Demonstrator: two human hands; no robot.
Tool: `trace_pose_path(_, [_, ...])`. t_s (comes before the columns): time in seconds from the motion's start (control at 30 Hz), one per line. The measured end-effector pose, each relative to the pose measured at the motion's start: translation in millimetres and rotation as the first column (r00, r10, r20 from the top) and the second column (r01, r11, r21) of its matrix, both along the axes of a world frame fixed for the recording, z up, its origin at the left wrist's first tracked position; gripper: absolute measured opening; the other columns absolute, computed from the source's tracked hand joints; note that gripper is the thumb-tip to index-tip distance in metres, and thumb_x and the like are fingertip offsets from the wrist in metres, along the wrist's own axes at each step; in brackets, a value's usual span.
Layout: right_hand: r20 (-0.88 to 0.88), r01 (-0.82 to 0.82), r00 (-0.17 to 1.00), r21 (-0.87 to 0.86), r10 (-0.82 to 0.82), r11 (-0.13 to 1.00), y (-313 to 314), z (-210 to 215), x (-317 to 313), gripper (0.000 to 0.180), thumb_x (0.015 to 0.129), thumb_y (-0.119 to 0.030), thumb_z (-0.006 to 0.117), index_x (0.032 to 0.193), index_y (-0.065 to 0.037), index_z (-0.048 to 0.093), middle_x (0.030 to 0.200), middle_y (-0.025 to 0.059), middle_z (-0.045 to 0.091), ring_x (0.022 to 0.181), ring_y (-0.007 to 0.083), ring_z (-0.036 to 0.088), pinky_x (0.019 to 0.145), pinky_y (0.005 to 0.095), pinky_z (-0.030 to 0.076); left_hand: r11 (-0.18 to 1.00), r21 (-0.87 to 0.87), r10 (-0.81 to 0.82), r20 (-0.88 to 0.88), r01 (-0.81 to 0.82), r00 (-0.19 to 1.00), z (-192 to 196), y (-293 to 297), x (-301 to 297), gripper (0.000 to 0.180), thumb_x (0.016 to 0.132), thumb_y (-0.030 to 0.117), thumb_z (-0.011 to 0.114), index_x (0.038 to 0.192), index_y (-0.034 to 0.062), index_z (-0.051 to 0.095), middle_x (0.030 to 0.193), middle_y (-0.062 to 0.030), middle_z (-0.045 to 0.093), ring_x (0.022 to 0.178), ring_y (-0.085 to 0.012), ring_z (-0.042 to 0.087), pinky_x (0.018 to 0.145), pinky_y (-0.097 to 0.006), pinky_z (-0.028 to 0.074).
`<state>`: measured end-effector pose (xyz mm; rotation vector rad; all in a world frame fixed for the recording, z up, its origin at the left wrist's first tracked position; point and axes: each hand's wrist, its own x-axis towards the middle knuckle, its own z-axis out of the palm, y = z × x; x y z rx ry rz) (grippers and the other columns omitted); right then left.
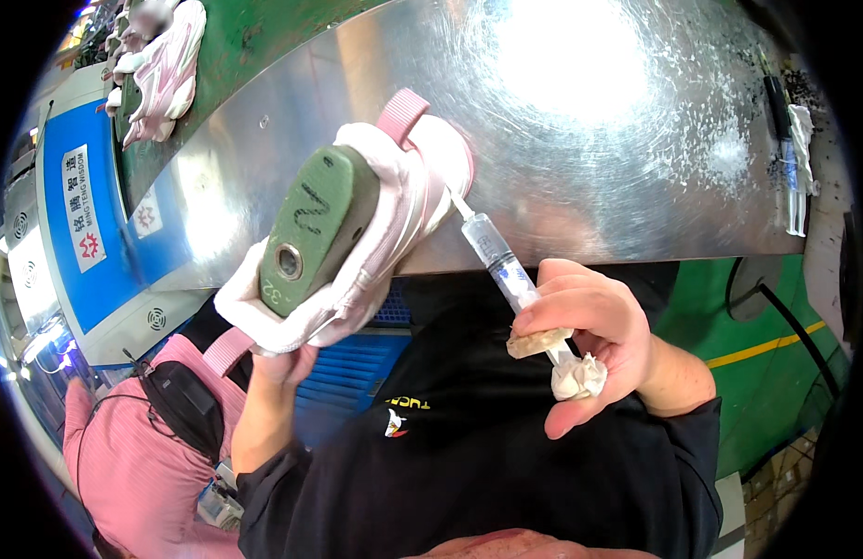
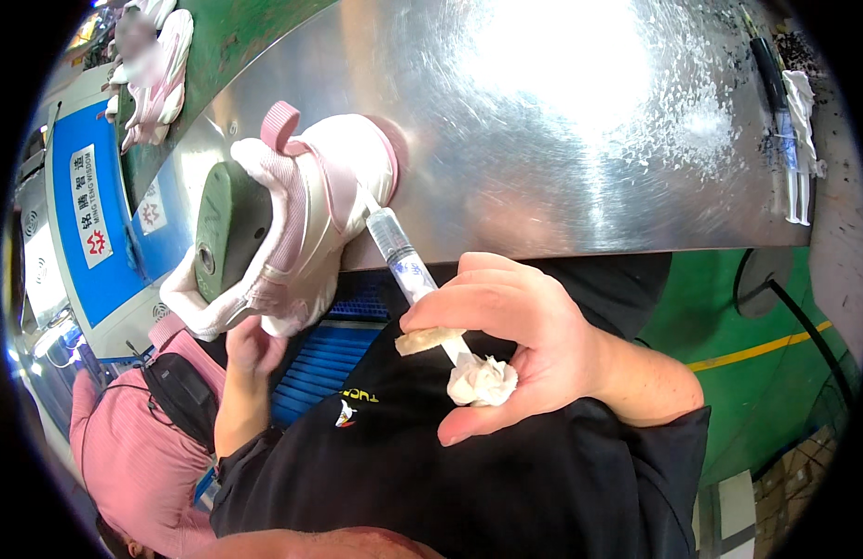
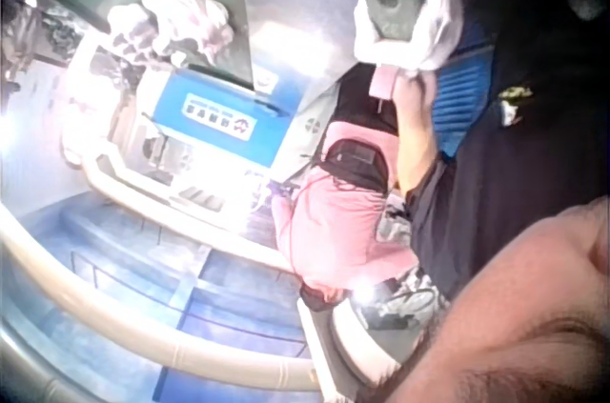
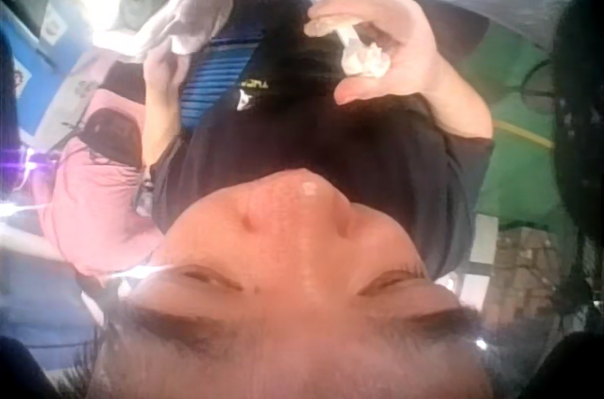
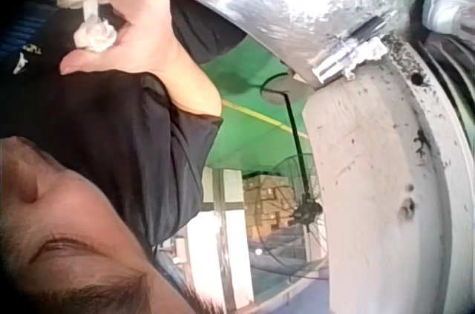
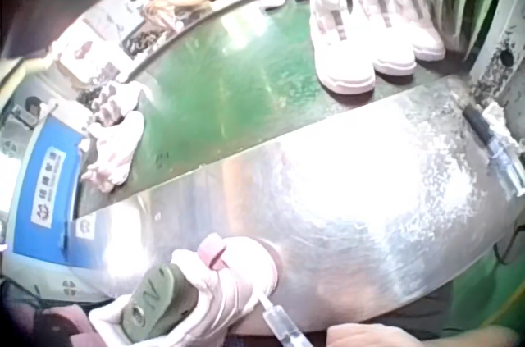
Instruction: The person injects a clear liquid into the sole of pink and white sneakers using a syringe. They repeatedly pick up shoes, insert the needle into the sole, and dispense the liquid before placing the shoes back on the table.
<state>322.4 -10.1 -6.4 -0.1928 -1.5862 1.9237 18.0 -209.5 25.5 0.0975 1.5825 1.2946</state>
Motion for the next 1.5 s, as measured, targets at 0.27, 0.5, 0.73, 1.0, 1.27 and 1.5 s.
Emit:
trace_pose_path(0.27, [0.059,0.021,0.998,0.018,-0.022,1.0,-4.7,8.4,-2.4,0.065,0.056,-0.036,0.087,0.107,-0.003,0.061,0.096,0.0043,0.065,0.067,0.0183,0.048,0.059,0.0285,0.04,0.96,0.276,-0.164,0.421,0.046,0.892,-9.5,5.4,60.6,0.063,0.079,0.012,0.067,0.133,0.0024,0.036,0.126,-0.0148,0.05,0.118,-0.0314,0.05,0.095,-0.05,0.046])
trace_pose_path(0.5, [0.09,0.012,0.996,0.038,-0.016,0.999,-6.6,20.7,-4.3,0.066,0.056,-0.036,0.087,0.107,-0.003,0.062,0.095,0.0034,0.065,0.066,0.0177,0.047,0.057,0.0273,0.039,0.968,0.249,-0.134,0.524,-0.001,0.841,-12.2,15.2,86.0,0.075,0.073,0.009,0.068,0.138,0.0023,0.03,0.127,-0.0144,0.049,0.121,-0.0314,0.047,0.105,-0.047,0.036])
trace_pose_path(0.73, [0.114,-0.07,0.991,0.032,0.066,0.997,-3.2,34.1,-3.1,0.065,0.055,-0.04,0.086,0.102,-0.002,0.063,0.091,0.0025,0.065,0.065,0.0186,0.047,0.058,0.0281,0.038,0.972,0.2,-0.219,0.593,0.122,0.775,-13.4,26.7,91.4,0.077,0.067,0.013,0.068,0.135,0.0019,0.034,0.125,-0.015,0.051,0.117,-0.0304,0.05,0.101,-0.044,0.04])
trace_pose_path(1.0, [0.175,-0.172,0.968,-0.065,0.181,0.983,-1.4,60.1,13.4,0.068,0.056,-0.04,0.087,0.106,0.0,0.063,0.09,0.0052,0.068,0.064,0.017,0.05,0.057,0.0278,0.038,0.945,0.32,-0.295,0.736,0.071,0.609,-30.7,31.0,93.3,0.076,0.068,0.002,0.066,0.136,0.0055,0.034,0.129,-0.0114,0.048,0.122,-0.0272,0.046,0.101,-0.041,0.038])
trace_pose_path(1.27, [0.267,-0.201,0.937,-0.116,0.226,0.973,-2.0,94.7,37.5,0.073,0.055,-0.053,0.084,0.103,-0.004,0.063,0.079,0.0079,0.068,0.057,0.0127,0.046,0.055,0.0264,0.028,0.916,0.389,-0.396,0.845,0.094,0.36,-26.3,54.0,101.2,0.052,0.079,-0.001,0.058,0.129,0.0059,0.046,0.127,-0.0088,0.052,0.121,-0.0257,0.046,0.102,-0.041,0.036])
trace_pose_path(1.5, [0.39,-0.23,0.89,-0.063,0.236,0.971,2.0,123.8,45.9,0.068,0.059,-0.047,0.084,0.105,-0.002,0.063,0.086,0.0062,0.068,0.059,0.0147,0.047,0.054,0.0273,0.029,0.861,0.507,-0.491,0.805,0.041,0.333,-40.4,57.4,118.3,0.05,0.086,0.006,0.053,0.134,0.0057,0.041,0.135,-0.0122,0.046,0.129,-0.0283,0.039,0.109,-0.044,0.03])
